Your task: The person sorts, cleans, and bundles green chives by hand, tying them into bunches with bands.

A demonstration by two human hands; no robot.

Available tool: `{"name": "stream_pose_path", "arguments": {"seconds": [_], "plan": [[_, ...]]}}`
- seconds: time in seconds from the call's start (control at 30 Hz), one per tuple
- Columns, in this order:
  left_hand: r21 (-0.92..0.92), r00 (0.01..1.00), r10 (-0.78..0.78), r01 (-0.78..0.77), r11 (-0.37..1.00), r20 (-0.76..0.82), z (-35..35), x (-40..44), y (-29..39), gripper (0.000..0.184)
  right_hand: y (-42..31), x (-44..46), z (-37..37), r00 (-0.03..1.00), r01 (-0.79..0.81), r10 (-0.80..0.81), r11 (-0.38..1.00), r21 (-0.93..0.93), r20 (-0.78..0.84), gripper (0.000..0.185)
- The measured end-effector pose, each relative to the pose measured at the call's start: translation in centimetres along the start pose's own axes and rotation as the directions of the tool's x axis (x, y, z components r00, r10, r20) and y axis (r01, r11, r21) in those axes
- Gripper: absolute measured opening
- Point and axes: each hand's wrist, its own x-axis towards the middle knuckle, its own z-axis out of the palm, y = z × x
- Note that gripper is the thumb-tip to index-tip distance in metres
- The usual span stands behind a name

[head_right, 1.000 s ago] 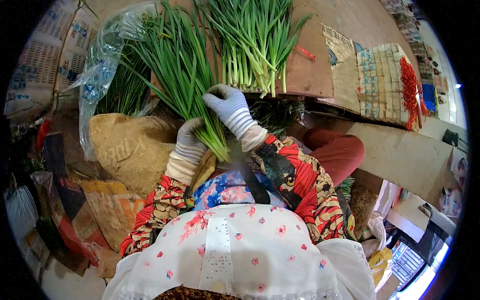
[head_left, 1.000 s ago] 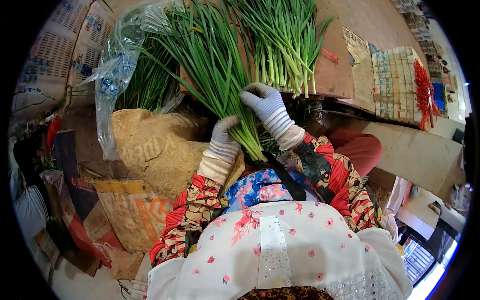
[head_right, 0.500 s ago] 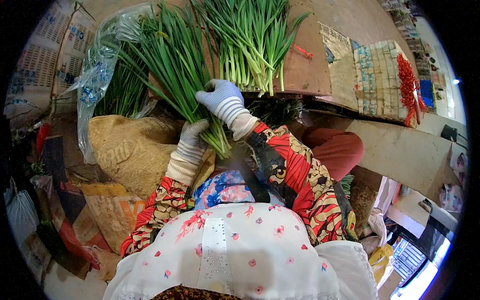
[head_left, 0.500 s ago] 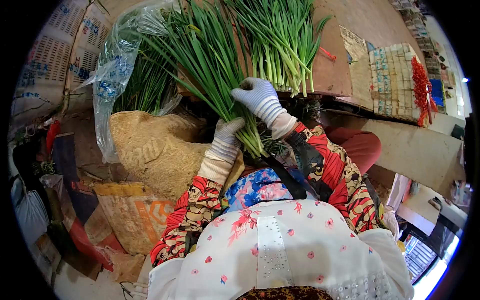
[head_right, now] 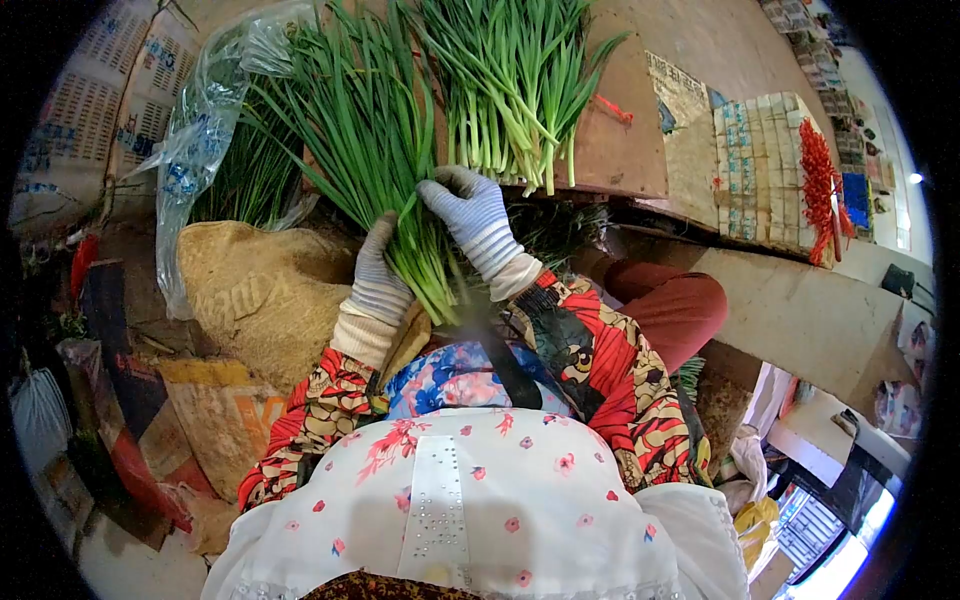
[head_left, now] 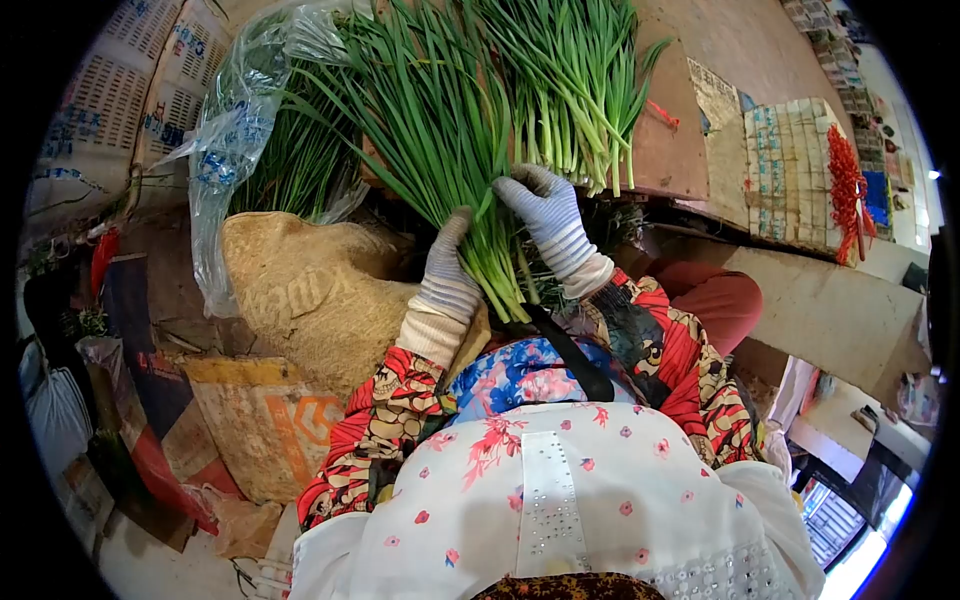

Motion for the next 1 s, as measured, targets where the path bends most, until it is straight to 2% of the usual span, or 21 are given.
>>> {"name": "stream_pose_path", "arguments": {"seconds": [0.07,0.13,0.27,0.33,0.37,0.4,0.47,0.5,0.53,0.57,0.6,0.63,0.7,0.77,0.8,0.87,0.9,0.93,1.0], "plan": [[0.052,1.0,-0.004,0.003,0.999,0.007,-0.2,-0.2,0.1,0.041,-0.1,-0.1,-0.4,0.998,-0.055,0.054,0.998,0.034,0.021,0.027],[0.103,1.0,-0.008,0.007,0.995,0.013,-0.4,-0.2,0.1,0.041,0.2,0.1,-0.7,0.995,-0.027,0.022,0.999,0.041,0.102,0.034],[0.218,0.998,-0.022,0.009,0.976,0.06,-2.3,0.7,0.1,0.044,-0.4,-0.1,-0.3,0.988,0.056,-0.07,0.993,0.105,0.135,0.044],[0.241,0.997,-0.022,0.004,0.971,0.07,-3.4,1.2,0.0,0.046,-1.3,-0.8,0.5,0.964,0.152,-0.129,0.985,-0.086,0.231,0.05],[0.292,0.999,-0.003,-0.009,0.956,0.042,-3.9,1.6,-0.1,0.047,-1.8,-1.4,0.8,0.968,0.18,-0.12,0.945,-0.275,0.221,0.047],[0.343,1.0,0.016,-0.02,0.939,0.016,-3.5,1.6,-0.1,0.048,-2.1,-1.7,0.8,0.969,0.178,-0.12,0.945,-0.273,0.215,0.047],[0.384,0.996,0.013,-0.044,0.922,0.083,-2.6,1.2,-0.1,0.047,-2.6,-2.0,0.7,0.988,0.05,-0.008,0.961,-0.274,0.153,0.037],[0.282,0.995,-0.013,-0.015,0.959,0.098,-1.6,0.9,-0.1,0.046,-1.9,-2.4,0.7,0.982,0.15,-0.125,0.971,-0.187,0.139,0.029],[0.178,0.993,-0.033,0.013,0.984,0.113,-0.6,0.5,0.0,0.045,-2.0,-3.0,0.7,0.981,0.153,-0.127,0.971,-0.182,0.145,0.029],[0.151,0.995,-0.025,0.011,0.989,0.094,0.3,0.1,0.1,0.04,-2.3,-3.8,0.4,0.971,0.173,-0.152,0.979,-0.106,0.185,0.028],[0.157,0.995,-0.02,0.005,0.988,0.094,-0.4,0.3,0.4,0.04,-2.7,-4.6,0.1,0.959,0.191,-0.18,0.981,-0.029,0.221,0.027],[0.147,0.971,-0.137,0.11,0.983,0.195,-0.3,0.5,1.1,0.038,-3.6,-5.7,-0.2,0.955,0.13,-0.138,0.99,0.047,0.262,0.023],[0.137,0.984,-0.178,0.175,0.975,0.013,1.2,-0.1,1.0,0.031,-3.6,-7.3,-0.5,0.933,0.179,-0.193,0.981,0.073,0.305,0.025],[0.144,0.989,-0.145,0.144,0.979,0.0,2.3,-0.2,0.8,0.031,-3.2,-8.6,-1.2,0.897,0.223,-0.239,0.971,0.086,0.373,0.037],[0.145,0.993,-0.12,0.121,0.982,-0.017,2.7,-0.2,0.8,0.03,-3.3,-9.1,-1.6,0.895,0.233,-0.251,0.968,0.094,0.369,0.037],[0.117,0.992,-0.129,0.126,0.985,0.018,2.9,0.4,0.8,0.031,-3.3,-10.3,-2.2,0.908,0.135,-0.197,0.973,0.186,0.369,0.041],[0.096,0.997,-0.073,0.076,0.993,-0.036,3.7,0.4,0.6,0.029,-4.1,-10.8,-2.6,0.933,0.103,-0.179,0.964,0.246,0.313,0.014],[0.076,0.996,-0.014,0.021,0.997,-0.092,5.0,0.3,0.5,0.027,-4.6,-11.3,-2.9,0.931,0.11,-0.188,0.961,0.252,0.312,0.014],[-0.254,0.978,-0.031,-0.023,0.967,-0.207,6.9,0.7,0.8,0.017,-5.2,-12.2,-3.9,0.949,0.164,-0.249,0.914,0.371,0.194,0.024]]}}
